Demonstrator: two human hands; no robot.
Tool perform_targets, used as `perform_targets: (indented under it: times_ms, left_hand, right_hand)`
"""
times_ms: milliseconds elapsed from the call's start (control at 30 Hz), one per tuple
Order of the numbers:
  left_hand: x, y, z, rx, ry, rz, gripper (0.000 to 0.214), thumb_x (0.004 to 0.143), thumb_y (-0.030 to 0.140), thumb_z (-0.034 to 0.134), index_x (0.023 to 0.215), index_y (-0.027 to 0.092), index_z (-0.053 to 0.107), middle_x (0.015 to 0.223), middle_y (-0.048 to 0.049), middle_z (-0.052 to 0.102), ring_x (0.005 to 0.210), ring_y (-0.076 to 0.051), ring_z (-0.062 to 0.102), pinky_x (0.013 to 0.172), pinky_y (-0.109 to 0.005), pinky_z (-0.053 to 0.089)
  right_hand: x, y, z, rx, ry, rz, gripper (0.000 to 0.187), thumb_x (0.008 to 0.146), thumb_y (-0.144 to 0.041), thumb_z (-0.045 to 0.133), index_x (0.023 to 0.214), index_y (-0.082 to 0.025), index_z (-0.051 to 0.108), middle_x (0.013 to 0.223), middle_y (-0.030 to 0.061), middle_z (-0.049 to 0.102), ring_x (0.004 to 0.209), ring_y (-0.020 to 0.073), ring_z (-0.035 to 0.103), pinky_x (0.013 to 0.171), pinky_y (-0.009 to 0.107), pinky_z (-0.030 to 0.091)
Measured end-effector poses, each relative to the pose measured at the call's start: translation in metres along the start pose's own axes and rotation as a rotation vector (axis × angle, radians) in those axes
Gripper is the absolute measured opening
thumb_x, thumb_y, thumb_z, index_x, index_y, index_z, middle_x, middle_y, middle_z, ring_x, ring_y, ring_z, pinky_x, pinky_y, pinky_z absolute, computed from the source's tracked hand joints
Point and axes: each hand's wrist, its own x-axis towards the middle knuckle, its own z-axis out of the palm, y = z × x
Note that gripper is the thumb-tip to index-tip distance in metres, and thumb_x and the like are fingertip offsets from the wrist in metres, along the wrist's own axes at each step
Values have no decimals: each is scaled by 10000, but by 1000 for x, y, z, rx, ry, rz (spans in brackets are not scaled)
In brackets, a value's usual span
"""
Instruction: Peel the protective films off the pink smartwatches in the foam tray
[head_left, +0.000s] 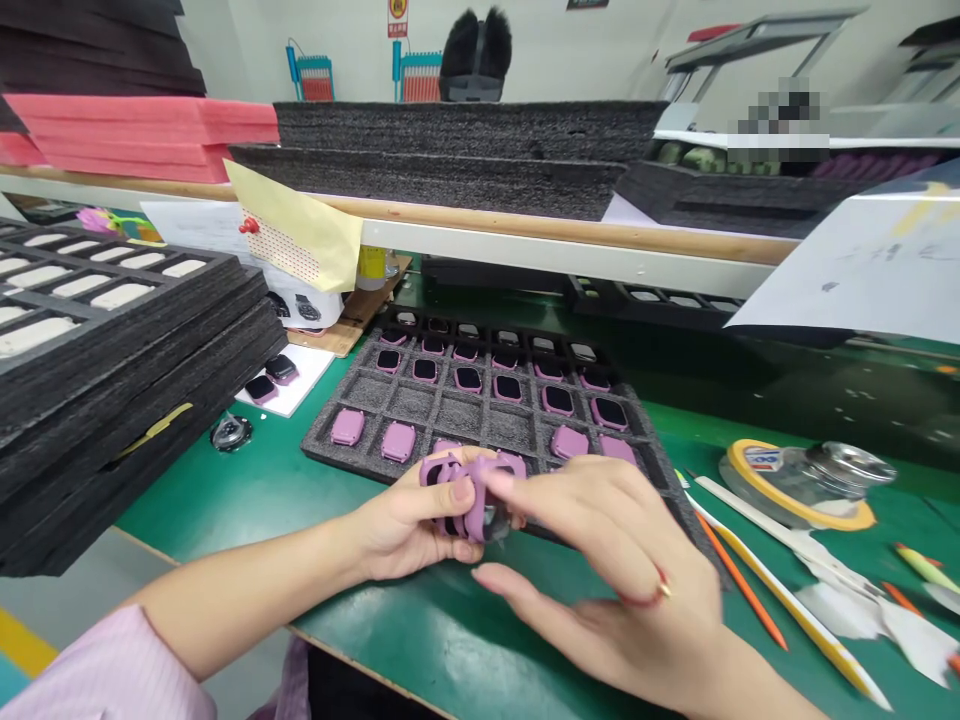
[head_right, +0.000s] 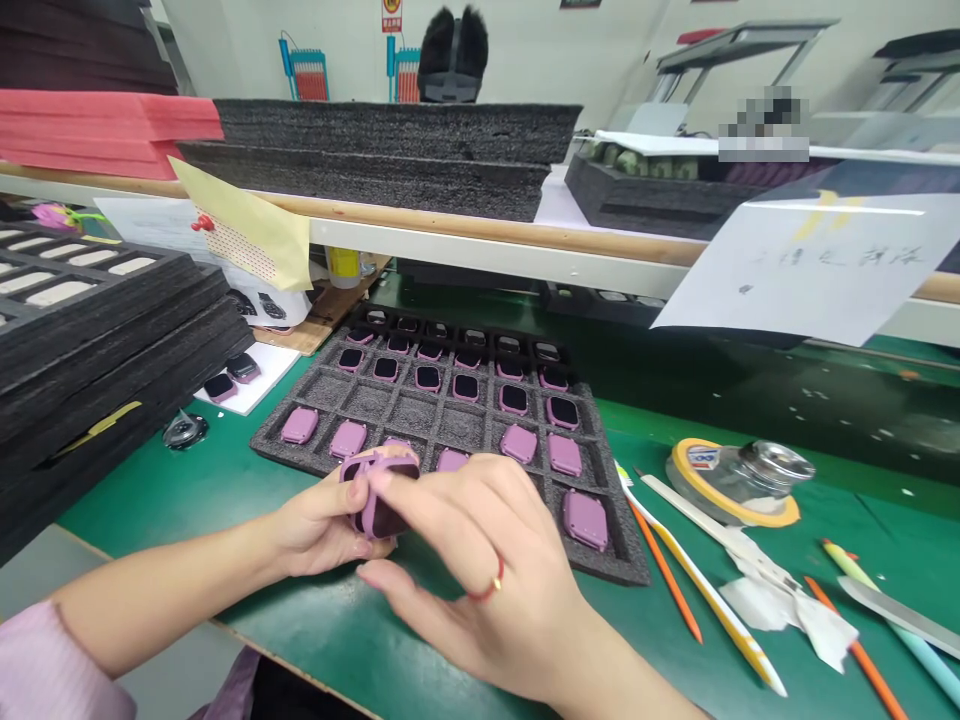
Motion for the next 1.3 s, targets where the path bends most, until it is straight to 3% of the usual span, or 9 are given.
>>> perform_targets:
  times_ms: [67, 167, 300, 433, 633, 800, 1067, 1200, 1300]
  left_hand:
    - [2, -2, 1, 35, 40, 20, 405, 658, 339, 925, 965, 157, 732, 818, -45, 702, 627, -89, 622, 484, -136, 446]
    - [4, -2, 3, 0, 135, 30, 426, 635, 391, 931, 931, 146, 747, 831, -47, 704, 641, -88, 625, 468, -123, 415]
    - [5, 2, 2, -55, 103, -39, 509, 647, 538, 885, 904, 114, 771, 808, -87, 740, 513, -67, 585, 372, -117, 331]
    - [4, 2, -1, -41, 51, -101, 589, 638, 588, 870, 936, 89, 777, 843, -134, 764, 571, -107, 662, 401, -118, 389]
    - [6, -3, -3, -40, 143, -52, 545, 673, 511, 881, 994, 91, 748, 860, -135, 767, 774, -164, 738, 518, -113, 496]
    - [6, 0, 1, -1, 226, -29, 536, 655, 364, 924, 1078, 118, 704, 815, -117, 768, 721, -146, 723, 550, -121, 517]
    - [4, 1, 2, 29, 120, 15, 521, 644, 322, 922, 1064, 154, 662, 981, -133, 768, 768, -191, 745, 486, -142, 485]
    - [4, -1, 2, 63, 150, 16, 541, 663, 349, 915, 1088, 142, 652, 942, -141, 772, 791, -208, 754, 488, -146, 504]
    - [5, -1, 6, 52, 286, 24, 462, 711, 276, 888, 1093, 144, 664, 994, -132, 775, 831, -186, 756, 579, -150, 557]
  right_hand:
    - [0, 0, 7, 71, -28, 127, 547, 864, -335, 757, 1350, -194, 549, 835, 36, 671, 725, 186, 616, 654, 348, 560]
    - [-1, 3, 12, 208, -33, 242, 490, 847, -275, 766, 1292, -225, 567, 954, 38, 671, 815, 166, 626, 712, 300, 574]
    - [-2, 6, 12, 272, -20, 246, 485, 822, -278, 793, 1246, -252, 559, 1106, 35, 700, 1008, 183, 641, 897, 320, 551]
    - [-2, 9, 11, 238, -31, 206, 501, 827, -244, 776, 1277, -220, 556, 1110, 51, 699, 1031, 192, 628, 951, 349, 511]
    - [2, 22, 8, 142, -63, 128, 473, 813, -221, 753, 1253, -205, 578, 1081, 64, 700, 1006, 211, 637, 912, 394, 520]
    - [3, 31, 6, 160, -64, 190, 473, 801, -229, 770, 1235, -248, 583, 1096, 64, 719, 1008, 232, 667, 886, 415, 556]
    - [0, 19, 5, 226, -38, 248, 803, 820, -198, 764, 1509, -277, 359, 1110, 54, 702, 1012, 219, 684, 932, 407, 549]
    - [4, 21, 1, 133, -65, 143, 594, 838, -191, 733, 1387, -251, 515, 1101, 67, 696, 1013, 214, 663, 894, 388, 551]
    - [3, 42, 3, 12, -23, 215, 375, 831, -286, 723, 1191, -230, 635, 1062, 82, 714, 991, 249, 671, 880, 438, 559]
